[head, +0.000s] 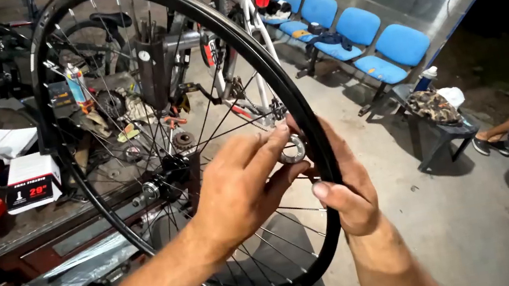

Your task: The person is repairing a bicycle wheel by spinning it to check its alignment and manually adjusting the hub and spokes at a workbench.

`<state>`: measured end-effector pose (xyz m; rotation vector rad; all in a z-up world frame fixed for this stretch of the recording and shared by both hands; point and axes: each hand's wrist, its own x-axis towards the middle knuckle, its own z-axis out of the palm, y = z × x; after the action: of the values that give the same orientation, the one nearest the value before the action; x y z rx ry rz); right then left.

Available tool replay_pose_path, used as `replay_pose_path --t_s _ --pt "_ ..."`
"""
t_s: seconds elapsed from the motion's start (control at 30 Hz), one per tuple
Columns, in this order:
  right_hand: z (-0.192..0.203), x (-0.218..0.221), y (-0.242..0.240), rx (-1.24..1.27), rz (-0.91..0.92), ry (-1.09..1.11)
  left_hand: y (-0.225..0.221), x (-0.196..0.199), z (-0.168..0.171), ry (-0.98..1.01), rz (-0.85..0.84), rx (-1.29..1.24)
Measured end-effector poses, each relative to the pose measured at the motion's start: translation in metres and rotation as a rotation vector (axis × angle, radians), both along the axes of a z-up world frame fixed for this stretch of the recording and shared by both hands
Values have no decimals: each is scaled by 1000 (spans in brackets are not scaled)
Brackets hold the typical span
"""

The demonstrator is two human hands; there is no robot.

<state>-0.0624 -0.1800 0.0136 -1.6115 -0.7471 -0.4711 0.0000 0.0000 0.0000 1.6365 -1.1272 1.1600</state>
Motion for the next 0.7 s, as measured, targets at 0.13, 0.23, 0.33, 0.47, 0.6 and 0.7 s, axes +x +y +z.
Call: replay_pose_path --t_s 0.13,0.23,0.33,0.47,0.6,0.7 --pt "-4 -1 2 58 42 49 1 7 -12 -44 33 45" --pt "-4 7 3 91 84 -2 2 16 -10 -64 71 62" --pt "-10 19 2 172 83 -76 4 19 0 -60 -42 -48" --pt "-27 26 -9 211 70 -66 11 18 19 340 -256 -6" --pt "-30 12 -8 257 -112 -22 16 8 46 834 -282 159" --pt "-31 -2 -5 136 -252 -14 10 8 20 475 -286 -6"
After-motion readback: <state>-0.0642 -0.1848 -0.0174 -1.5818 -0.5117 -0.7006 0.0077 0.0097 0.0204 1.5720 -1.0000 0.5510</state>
